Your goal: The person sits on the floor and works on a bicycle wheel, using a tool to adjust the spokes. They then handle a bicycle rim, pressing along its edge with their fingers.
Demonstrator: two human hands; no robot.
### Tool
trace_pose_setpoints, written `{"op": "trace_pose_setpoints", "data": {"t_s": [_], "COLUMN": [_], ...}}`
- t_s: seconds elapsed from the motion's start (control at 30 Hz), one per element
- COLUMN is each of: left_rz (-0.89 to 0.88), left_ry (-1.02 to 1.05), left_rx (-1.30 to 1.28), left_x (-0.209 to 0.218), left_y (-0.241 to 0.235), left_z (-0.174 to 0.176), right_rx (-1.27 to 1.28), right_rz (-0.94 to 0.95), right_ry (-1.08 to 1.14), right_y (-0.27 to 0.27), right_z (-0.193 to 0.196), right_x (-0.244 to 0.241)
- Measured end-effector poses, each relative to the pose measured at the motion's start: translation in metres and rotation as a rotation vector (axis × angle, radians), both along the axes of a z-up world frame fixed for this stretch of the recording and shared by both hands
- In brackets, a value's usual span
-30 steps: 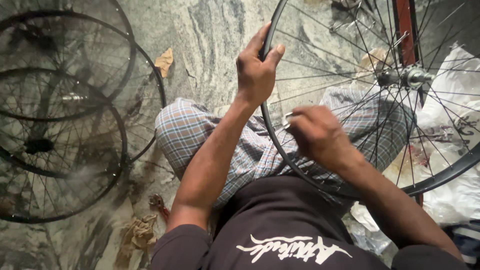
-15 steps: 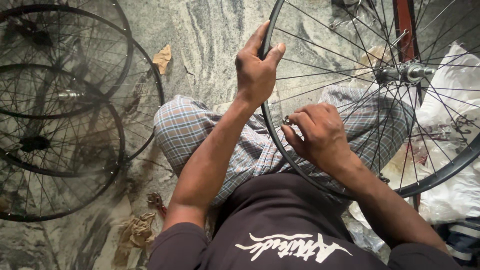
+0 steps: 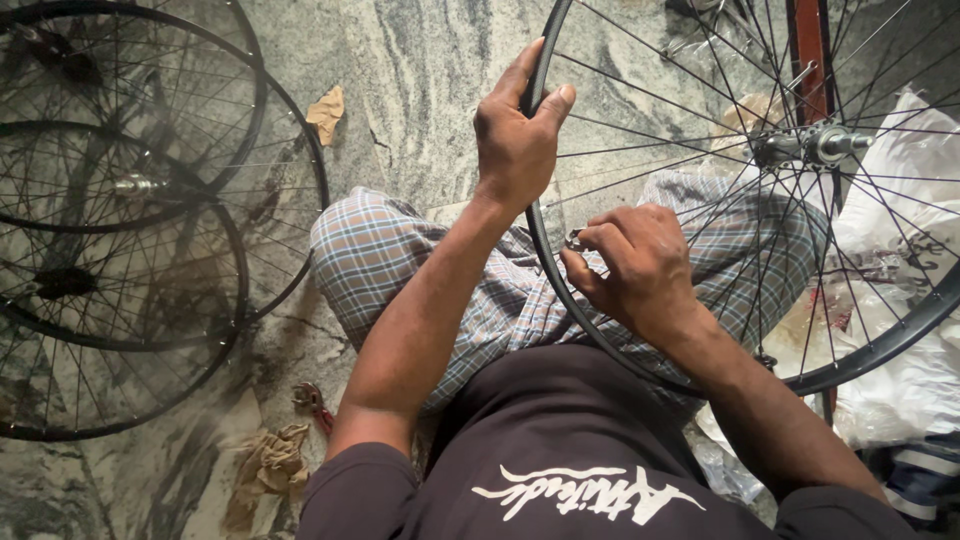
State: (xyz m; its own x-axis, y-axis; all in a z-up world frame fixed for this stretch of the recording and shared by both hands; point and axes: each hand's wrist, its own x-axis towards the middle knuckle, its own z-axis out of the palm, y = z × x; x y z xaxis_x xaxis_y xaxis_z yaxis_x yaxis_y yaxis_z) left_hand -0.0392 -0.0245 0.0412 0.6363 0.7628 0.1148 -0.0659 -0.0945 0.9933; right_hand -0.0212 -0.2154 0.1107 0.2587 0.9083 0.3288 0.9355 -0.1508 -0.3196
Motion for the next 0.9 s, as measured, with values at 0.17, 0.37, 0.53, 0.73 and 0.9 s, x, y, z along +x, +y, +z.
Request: {"op": "trace_pose_setpoints", "data": {"t_s": [0.17, 0.37, 0.53, 0.73, 0.9], "left_rz": [0.015, 0.009, 0.033, -0.015, -0.016], "left_ry": [-0.021, 0.001, -0.096, -0.021, 0.037], "left_rx": [0.006, 0.002, 0.136, 0.071, 0.061], "left_x": [0.001, 0.001, 0.003, 0.004, 0.003], "left_y": [-0.001, -0.003, -0.003, 0.001, -0.001], "left_z": [-0.003, -0.008, -0.011, -0.014, -0.014], "right_rx": [-0.01, -0.045, -0.066, -0.134, -0.227], "right_rz": [-0.011, -0.032, 0.051, 0.172, 0.172], "right_ry": [0.0, -0.002, 0.004, 0.123, 0.171], "right_y": [0.001, -0.001, -0.004, -0.006, 0.002], "right_z": [-0.005, -0.015, -0.001, 0.009, -0.008], "right_x": [-0.001, 0.001, 0.013, 0.024, 0.023]}}
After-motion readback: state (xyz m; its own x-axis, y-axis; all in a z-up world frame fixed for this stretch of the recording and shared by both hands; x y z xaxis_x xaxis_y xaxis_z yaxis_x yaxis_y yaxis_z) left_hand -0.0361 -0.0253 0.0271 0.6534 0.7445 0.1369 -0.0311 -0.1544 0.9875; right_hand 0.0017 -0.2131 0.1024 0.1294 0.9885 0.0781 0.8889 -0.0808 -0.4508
